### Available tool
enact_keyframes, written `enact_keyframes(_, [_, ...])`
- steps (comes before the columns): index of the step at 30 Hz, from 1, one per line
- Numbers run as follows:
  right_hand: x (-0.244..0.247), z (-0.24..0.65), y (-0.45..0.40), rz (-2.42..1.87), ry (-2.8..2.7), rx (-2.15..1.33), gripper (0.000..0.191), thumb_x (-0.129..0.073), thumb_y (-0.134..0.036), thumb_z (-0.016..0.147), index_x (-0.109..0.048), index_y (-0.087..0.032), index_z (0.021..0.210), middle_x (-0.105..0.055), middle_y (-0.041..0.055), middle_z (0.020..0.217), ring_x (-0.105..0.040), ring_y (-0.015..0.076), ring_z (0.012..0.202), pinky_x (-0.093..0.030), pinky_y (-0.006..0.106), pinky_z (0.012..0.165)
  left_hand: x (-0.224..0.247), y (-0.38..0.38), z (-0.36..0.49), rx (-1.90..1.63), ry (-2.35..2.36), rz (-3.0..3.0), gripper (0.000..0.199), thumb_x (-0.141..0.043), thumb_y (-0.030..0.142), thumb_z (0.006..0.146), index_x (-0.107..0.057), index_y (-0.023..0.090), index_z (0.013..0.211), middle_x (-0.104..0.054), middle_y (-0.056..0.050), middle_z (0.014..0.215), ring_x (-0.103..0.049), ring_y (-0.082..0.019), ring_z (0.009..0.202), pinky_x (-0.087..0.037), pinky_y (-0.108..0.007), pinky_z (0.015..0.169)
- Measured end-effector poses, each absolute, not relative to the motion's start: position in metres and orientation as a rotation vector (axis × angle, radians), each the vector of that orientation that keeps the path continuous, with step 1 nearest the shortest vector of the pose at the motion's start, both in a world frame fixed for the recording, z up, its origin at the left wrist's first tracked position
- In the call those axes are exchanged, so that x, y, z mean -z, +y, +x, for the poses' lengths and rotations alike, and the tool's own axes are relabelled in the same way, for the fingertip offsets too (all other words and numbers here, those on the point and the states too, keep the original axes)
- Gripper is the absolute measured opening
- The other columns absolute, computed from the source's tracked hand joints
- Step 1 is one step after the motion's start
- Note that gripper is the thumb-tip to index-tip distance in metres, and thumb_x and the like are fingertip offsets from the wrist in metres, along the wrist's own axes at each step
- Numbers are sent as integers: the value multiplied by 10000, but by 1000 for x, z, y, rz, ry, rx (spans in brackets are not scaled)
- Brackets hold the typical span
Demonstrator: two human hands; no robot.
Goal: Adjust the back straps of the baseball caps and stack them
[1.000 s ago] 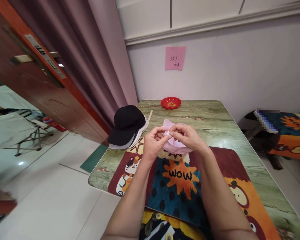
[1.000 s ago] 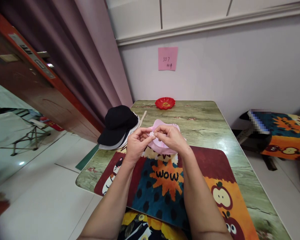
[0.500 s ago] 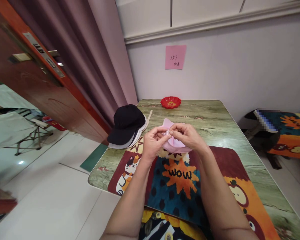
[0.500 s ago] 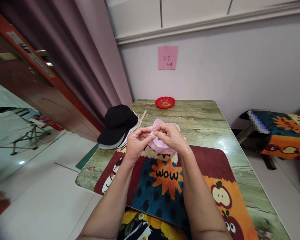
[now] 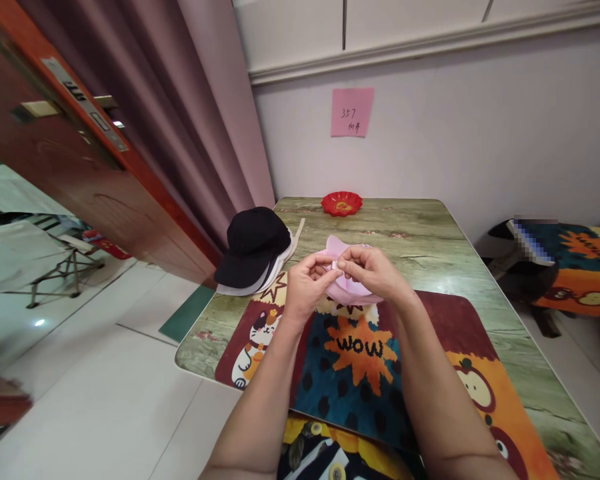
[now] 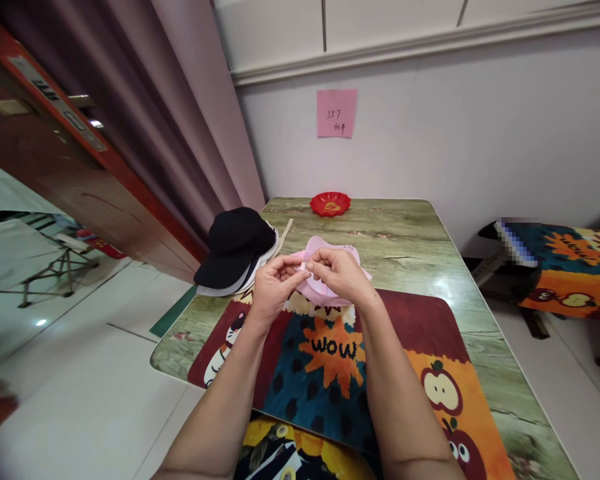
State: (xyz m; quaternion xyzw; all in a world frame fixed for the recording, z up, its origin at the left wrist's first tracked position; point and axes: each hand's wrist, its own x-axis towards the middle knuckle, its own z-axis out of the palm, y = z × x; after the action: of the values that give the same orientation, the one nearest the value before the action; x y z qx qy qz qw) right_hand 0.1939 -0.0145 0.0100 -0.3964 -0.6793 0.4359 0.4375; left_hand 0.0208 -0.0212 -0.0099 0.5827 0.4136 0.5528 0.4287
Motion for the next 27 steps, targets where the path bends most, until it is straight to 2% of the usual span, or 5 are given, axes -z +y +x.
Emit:
enact_keyframes(5, [-5, 188, -11, -1004, -1633, -1094, 286, -643, -461, 866, -634, -187, 784, -610, 0, 679, -532, 127, 607, -423, 257, 584, 7, -22, 22, -1425, 1003, 1358, 398, -868, 375, 692, -688, 159, 974, -682, -17, 815, -599, -95, 628, -487, -198, 557])
enact_keyframes(10, [-3, 188, -11, -1004, -1663, -1039, 253, -640, -427, 885, -650, -189, 799, -628, 3, 701, -539, 129, 628, -427, 256, 597, 7, -23, 21, -1404, 1007, 1358, 326, -755, 461, 814, -638, 158, 784, -638, 2, 647, -598, -102, 559, -507, -220, 564])
enact_keyframes(15, [-6, 190, -13, -989, -1709, -967, 215, -637, -387, 898, -675, -186, 832, -664, 13, 746, -572, 136, 664, -447, 263, 635, 5, -25, 20, -1401, 1015, 1326, 294, -773, 430, 791, -682, 151, 772, -651, -6, 645, -577, -96, 549, -489, -218, 557])
enact_keyframes(21, [-15, 189, -18, -987, -1825, -816, 294, -760, -347, 827, -738, -231, 1096, -760, 16, 915, -687, 177, 823, -497, 283, 759, 2, -27, 22, -1415, 1058, 1269, 284, -776, 399, 769, -638, 155, 723, -614, 14, 605, -524, -74, 504, -424, -191, 500])
enact_keyframes(27, [-14, 184, -17, -1009, -1831, -711, 200, -763, -261, 812, -781, -278, 1011, -791, 25, 1049, -728, 243, 1003, -521, 338, 893, 2, -27, 24, -1397, 1064, 1281, 295, -762, 414, 769, -614, 163, 727, -607, 18, 587, -482, -66, 464, -369, -187, 455])
